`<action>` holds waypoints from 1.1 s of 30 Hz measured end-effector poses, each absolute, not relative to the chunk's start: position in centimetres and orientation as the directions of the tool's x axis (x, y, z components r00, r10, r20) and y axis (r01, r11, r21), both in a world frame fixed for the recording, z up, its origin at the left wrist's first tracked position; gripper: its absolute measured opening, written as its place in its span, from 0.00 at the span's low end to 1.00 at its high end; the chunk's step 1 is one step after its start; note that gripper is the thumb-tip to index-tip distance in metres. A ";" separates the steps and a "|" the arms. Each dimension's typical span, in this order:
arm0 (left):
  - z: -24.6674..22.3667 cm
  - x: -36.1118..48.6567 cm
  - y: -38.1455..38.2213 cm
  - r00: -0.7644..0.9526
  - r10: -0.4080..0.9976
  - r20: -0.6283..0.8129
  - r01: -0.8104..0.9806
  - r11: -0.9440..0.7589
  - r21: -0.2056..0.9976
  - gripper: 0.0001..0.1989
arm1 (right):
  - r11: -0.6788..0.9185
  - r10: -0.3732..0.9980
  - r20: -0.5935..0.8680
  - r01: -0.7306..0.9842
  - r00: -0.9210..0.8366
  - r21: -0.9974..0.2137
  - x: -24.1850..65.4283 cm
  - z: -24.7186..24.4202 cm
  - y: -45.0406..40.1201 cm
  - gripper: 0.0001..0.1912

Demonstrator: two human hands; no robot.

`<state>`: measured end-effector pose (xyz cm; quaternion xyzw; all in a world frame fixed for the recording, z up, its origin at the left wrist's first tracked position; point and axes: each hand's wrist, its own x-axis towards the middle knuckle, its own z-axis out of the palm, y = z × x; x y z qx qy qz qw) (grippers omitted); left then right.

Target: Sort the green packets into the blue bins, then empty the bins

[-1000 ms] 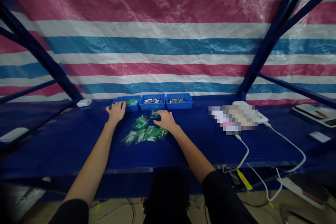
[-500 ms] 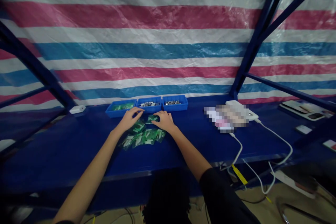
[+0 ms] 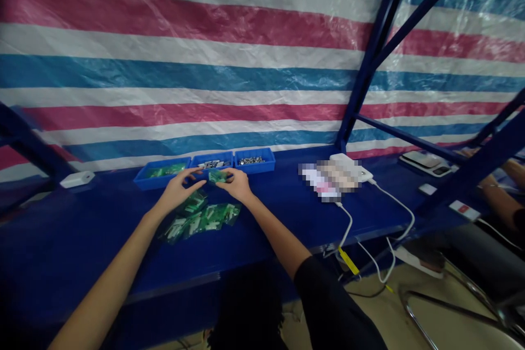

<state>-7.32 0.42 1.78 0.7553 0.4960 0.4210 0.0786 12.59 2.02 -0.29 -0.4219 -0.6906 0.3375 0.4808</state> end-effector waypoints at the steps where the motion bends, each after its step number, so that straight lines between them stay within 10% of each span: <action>1: 1.9 -7.1 0.3 0.165 0.818 0.551 0.662 -0.506 0.553 0.20 | 0.443 0.892 0.403 0.223 -0.204 -0.868 12.5 -0.2 2.0 0.16; 7: 2.1 -6.3 -0.1 0.267 0.740 0.617 0.578 -0.636 0.512 0.10 | 0.635 0.771 0.586 0.256 -0.249 -0.728 12.9 0.9 1.0 0.02; 24: 3.1 -4.7 -1.8 0.203 0.653 0.730 0.667 -0.638 0.386 0.06 | 0.715 0.632 0.764 0.478 -0.132 -0.510 13.4 1.3 0.4 0.09; 33: 3.6 -11.4 0.5 -0.483 0.546 0.685 0.572 -0.396 0.718 0.12 | 0.703 0.628 0.775 0.473 -0.065 -0.530 13.0 1.4 -0.3 0.12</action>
